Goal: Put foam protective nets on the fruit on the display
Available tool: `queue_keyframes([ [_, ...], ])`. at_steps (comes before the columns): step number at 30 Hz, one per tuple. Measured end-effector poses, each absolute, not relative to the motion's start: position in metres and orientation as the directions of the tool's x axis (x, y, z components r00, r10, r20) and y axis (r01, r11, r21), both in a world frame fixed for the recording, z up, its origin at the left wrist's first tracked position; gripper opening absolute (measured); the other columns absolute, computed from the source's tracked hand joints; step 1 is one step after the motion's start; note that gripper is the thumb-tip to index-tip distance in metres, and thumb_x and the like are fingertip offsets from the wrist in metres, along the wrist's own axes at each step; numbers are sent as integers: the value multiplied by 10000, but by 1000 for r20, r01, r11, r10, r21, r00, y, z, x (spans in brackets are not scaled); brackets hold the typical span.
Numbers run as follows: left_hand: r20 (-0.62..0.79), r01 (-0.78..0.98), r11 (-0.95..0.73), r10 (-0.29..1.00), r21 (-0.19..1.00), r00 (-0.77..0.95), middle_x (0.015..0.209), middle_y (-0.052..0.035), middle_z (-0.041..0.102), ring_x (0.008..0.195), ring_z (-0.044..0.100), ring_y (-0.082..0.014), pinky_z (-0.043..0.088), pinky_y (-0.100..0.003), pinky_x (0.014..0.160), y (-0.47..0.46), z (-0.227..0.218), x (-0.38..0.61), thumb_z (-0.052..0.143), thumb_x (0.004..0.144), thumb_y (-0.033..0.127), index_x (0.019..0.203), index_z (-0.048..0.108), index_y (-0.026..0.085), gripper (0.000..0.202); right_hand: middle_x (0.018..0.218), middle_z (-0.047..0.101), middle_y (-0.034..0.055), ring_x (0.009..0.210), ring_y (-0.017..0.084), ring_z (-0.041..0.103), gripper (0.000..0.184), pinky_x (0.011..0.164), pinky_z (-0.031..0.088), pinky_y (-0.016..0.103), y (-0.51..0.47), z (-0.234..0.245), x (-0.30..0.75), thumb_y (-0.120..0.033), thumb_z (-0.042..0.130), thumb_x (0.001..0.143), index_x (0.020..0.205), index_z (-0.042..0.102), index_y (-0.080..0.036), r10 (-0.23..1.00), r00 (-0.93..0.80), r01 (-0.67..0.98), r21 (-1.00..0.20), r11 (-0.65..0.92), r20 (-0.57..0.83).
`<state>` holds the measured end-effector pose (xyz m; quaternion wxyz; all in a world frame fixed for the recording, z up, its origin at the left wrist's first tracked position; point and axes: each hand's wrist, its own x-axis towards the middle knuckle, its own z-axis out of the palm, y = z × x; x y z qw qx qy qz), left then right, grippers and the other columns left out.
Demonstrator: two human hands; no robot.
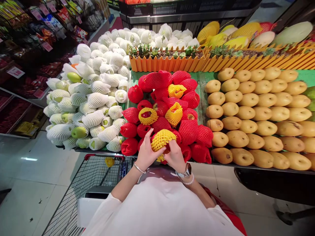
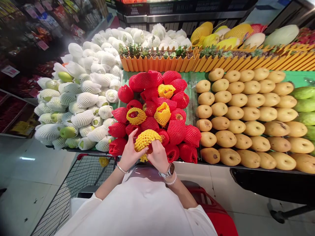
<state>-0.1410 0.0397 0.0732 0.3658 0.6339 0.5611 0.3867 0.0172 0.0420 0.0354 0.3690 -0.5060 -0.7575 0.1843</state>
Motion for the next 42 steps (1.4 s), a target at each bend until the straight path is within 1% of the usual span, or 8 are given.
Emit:
queue_keyframes([
  [6,330,580,-387,921,716,207,1274,-110,571,1194,533,-249,437,-439,1042,48,81,-140,532,906,324,1231,576,261,334,837,541,61,776,238,540,328,673,523,376,40,38,22,-97,489,642,956,506,-188,902,-192,686,-604,406,388],
  [15,178,675,-339,938,655,299,1159,-99,661,1031,623,-230,495,-370,946,62,98,-146,442,885,163,1373,490,216,493,869,577,85,821,261,559,370,720,522,381,41,44,26,-82,523,612,968,528,-183,904,-247,711,-569,413,348],
  [20,7,586,-203,948,785,319,1047,-48,652,916,640,-178,505,-315,902,69,102,-165,435,886,166,1417,433,258,538,845,582,63,786,234,570,349,683,527,345,40,48,31,-84,518,603,935,511,-190,901,-238,617,-660,429,363],
  [27,203,453,-604,719,656,665,1509,-37,401,1389,354,-227,275,-426,1138,69,94,-181,374,858,50,1365,504,346,601,1009,630,92,945,249,615,425,823,539,377,41,52,41,-119,618,689,1101,533,-174,881,-374,443,-778,444,290],
  [31,113,551,-610,722,569,683,1374,-75,559,1201,540,-208,358,-412,1014,68,104,-184,371,843,53,1373,490,269,585,995,635,88,943,257,619,442,850,534,392,42,54,44,-164,694,676,1092,548,-178,867,-424,367,-825,430,263],
  [36,70,761,-480,862,436,503,1007,-99,682,987,593,-251,392,-456,909,61,109,-182,409,896,189,1009,687,176,300,940,633,81,912,263,620,369,827,539,396,44,57,46,-206,717,686,1025,570,-194,825,-457,327,-799,504,333],
  [39,231,653,-451,888,609,398,1291,-156,570,1239,476,-310,359,-498,1009,61,110,-179,404,932,314,1033,651,164,307,949,636,98,965,282,617,374,862,535,415,46,60,45,-261,718,729,1066,569,-193,774,-511,297,-768,568,375],
  [42,304,201,-483,770,852,561,1413,-165,484,1353,395,-315,349,-478,1076,67,112,-176,424,913,541,1276,516,191,512,996,644,118,979,280,616,372,870,532,418,47,63,43,-310,692,779,1107,564,-190,702,-580,256,-725,639,414],
])
